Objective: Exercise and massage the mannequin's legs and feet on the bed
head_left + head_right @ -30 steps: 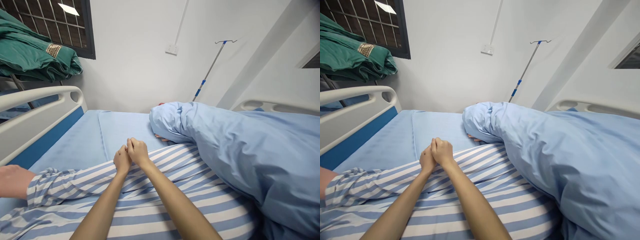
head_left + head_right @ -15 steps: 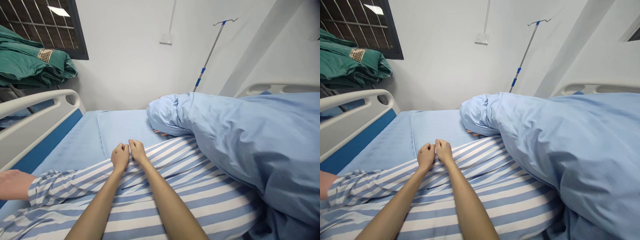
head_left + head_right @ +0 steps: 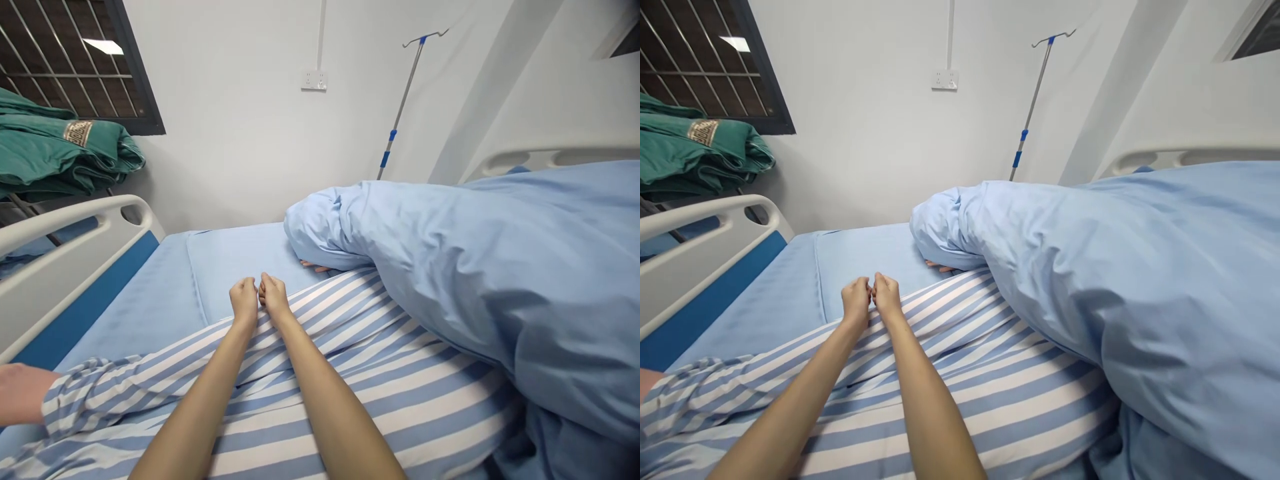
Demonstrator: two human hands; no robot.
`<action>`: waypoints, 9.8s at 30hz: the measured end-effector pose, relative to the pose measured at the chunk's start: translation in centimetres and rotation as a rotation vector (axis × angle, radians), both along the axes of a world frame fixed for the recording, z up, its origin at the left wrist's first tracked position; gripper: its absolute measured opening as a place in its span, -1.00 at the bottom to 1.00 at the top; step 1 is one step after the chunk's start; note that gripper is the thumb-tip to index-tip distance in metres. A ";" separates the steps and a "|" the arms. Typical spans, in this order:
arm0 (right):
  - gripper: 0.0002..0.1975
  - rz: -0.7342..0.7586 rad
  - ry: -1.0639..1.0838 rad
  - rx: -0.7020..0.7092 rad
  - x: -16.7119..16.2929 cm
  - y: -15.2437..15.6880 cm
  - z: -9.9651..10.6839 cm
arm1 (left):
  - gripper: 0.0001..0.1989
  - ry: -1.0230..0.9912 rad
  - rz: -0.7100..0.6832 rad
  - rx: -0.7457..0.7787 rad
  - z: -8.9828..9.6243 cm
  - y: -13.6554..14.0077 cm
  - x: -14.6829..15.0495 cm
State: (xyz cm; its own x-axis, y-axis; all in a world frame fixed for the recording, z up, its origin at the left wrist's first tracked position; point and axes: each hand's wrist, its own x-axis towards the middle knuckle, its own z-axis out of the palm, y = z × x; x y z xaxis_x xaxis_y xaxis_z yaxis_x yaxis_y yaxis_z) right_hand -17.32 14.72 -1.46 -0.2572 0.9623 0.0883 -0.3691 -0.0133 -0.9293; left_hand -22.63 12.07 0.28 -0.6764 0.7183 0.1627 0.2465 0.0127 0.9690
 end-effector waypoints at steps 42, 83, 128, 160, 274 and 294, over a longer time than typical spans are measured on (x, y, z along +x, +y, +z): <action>-0.58 -0.181 -0.515 0.430 4.8 1.1 0.4 | -0.72 0.149 -0.244 -0.201 -0.5 0.2 1.1; -0.60 -0.291 -0.857 0.584 7.1 1.8 0.0 | -0.70 0.557 -0.051 -0.321 -2.3 0.1 3.6; -0.61 -0.306 -0.719 0.553 12.1 5.0 0.9 | -0.66 0.626 -0.078 -0.434 -1.1 2.6 9.2; -0.65 -0.355 -0.385 0.287 12.8 5.9 1.2 | -0.62 0.471 -0.115 -0.376 0.6 5.5 12.8; -0.60 0.196 -0.476 0.449 -16.0 -8.6 1.1 | -0.69 0.835 0.181 -0.644 -3.8 -14.4 -16.9; -0.64 0.105 -0.726 0.505 -17.7 -11.3 -1.9 | -0.46 0.354 0.207 -0.298 -2.3 -13.6 -19.0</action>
State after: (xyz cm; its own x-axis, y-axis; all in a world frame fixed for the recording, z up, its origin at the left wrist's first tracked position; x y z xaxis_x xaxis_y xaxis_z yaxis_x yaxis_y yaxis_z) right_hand -35.05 3.45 -3.36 -0.4991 0.8212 0.2765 0.2931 0.4603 -0.8380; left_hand -41.65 -1.53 -2.03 -0.7500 0.6253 0.2158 0.5220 0.3592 0.7736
